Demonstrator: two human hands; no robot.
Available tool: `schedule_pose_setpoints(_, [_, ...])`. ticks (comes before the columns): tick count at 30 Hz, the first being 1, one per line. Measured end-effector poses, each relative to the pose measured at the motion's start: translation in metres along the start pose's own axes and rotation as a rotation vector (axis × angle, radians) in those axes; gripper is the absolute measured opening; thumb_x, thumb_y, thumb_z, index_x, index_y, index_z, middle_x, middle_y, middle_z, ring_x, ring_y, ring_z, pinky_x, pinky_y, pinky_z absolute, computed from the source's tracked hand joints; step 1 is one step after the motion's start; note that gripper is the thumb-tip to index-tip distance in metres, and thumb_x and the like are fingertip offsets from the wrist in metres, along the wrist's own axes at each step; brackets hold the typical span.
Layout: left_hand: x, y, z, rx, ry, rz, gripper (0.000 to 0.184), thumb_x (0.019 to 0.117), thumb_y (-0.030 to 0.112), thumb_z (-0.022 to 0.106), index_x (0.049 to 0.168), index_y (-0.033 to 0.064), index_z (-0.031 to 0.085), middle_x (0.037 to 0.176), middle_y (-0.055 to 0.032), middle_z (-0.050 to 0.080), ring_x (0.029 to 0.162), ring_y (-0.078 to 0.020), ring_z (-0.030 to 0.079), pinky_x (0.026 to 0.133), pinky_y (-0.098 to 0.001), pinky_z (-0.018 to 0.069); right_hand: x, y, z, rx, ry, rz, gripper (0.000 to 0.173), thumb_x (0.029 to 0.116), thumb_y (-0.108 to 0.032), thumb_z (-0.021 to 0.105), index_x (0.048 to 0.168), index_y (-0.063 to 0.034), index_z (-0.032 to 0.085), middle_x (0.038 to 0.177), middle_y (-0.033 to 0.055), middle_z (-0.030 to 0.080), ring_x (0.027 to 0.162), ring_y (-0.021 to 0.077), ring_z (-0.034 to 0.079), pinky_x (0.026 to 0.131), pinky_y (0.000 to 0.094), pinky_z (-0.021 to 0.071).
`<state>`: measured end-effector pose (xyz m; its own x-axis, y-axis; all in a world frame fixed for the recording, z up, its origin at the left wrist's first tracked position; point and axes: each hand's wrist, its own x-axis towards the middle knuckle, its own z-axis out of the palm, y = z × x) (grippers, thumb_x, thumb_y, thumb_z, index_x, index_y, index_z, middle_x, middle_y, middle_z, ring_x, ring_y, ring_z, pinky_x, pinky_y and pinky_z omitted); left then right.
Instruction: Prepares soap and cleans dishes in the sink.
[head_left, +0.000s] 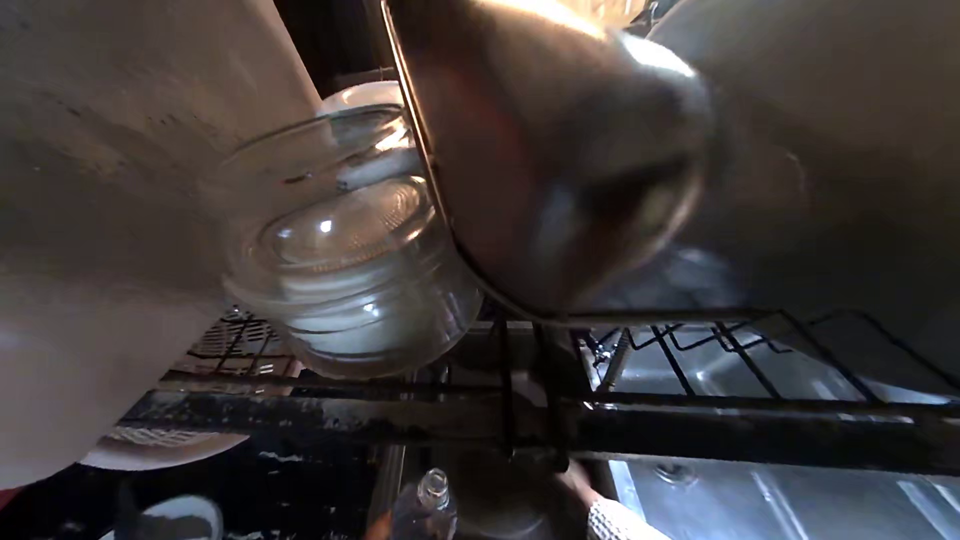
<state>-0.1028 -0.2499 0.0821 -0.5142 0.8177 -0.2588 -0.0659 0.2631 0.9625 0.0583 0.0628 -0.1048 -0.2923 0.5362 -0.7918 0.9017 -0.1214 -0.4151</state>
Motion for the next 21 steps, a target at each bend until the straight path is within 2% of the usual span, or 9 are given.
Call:
schedule_pose_setpoints(3, [-0.001, 0.000, -0.001, -0.029, 0.008, -0.006, 0.061, 0.0792, 0.016, 0.084, 0.129, -0.0051, 0.057, 0.113, -0.0026, 0.074, 0.105, -0.0088, 0.071, 0.098, -0.0312, 0.0581, 0.015, -0.001, 0.000, -0.074, -0.015, 0.024, 0.056, 0.0990, -0.042, 0.062, 0.129, 0.0048, 0.064, 0.133, 0.0270, 0.062, 0.128, 0.0400, 0.058, 0.107, 0.0581, 0.0453])
schedule_pose_setpoints(8, [-0.004, -0.003, -0.005, -0.002, 0.008, 0.039, 0.065, 0.0790, 0.027, 0.086, 0.129, -0.0040, 0.058, 0.114, -0.0023, 0.074, 0.106, -0.0090, 0.070, 0.098, -0.0314, 0.0581, -0.024, -0.044, -0.019, -0.249, -0.022, -0.085, 0.056, 0.0988, -0.051, 0.057, 0.129, -0.0041, 0.067, 0.134, 0.0225, 0.064, 0.127, 0.0386, 0.060, 0.104, 0.0623, 0.0459])
schedule_pose_setpoints(11, [-0.008, -0.005, -0.009, 0.000, 0.013, 0.058, 0.067, 0.0786, 0.031, 0.087, 0.128, -0.0036, 0.059, 0.113, -0.0029, 0.075, 0.105, -0.0103, 0.071, 0.098, -0.0323, 0.0586, -0.052, -0.072, -0.023, -0.321, 0.046, -0.143, 0.052, 0.0996, -0.048, 0.055, 0.130, -0.0065, 0.067, 0.132, 0.0212, 0.065, 0.125, 0.0390, 0.061, 0.101, 0.0629, 0.0475])
schedule_pose_setpoints(16, [-0.012, -0.009, -0.009, -0.008, 0.049, 0.042, 0.070, 0.0759, 0.032, 0.088, 0.129, -0.0037, 0.058, 0.114, -0.0035, 0.074, 0.107, -0.0109, 0.071, 0.098, -0.0327, 0.0582, -0.072, -0.102, -0.022, -0.449, 0.147, -0.238, 0.047, 0.1019, -0.039, 0.053, 0.129, -0.0033, 0.065, 0.130, 0.0222, 0.065, 0.123, 0.0402, 0.062, 0.098, 0.0616, 0.0488])
schedule_pose_setpoints(21, [-0.013, -0.005, -0.006, -0.029, 0.051, 0.051, 0.069, 0.0766, 0.029, 0.087, 0.130, -0.0035, 0.058, 0.115, -0.0035, 0.074, 0.107, -0.0107, 0.071, 0.098, -0.0320, 0.0580, -0.101, -0.127, -0.030, -0.553, 0.136, -0.384, 0.043, 0.1036, -0.034, 0.052, 0.127, -0.0002, 0.065, 0.131, 0.0252, 0.064, 0.125, 0.0431, 0.059, 0.099, 0.0637, 0.0468])
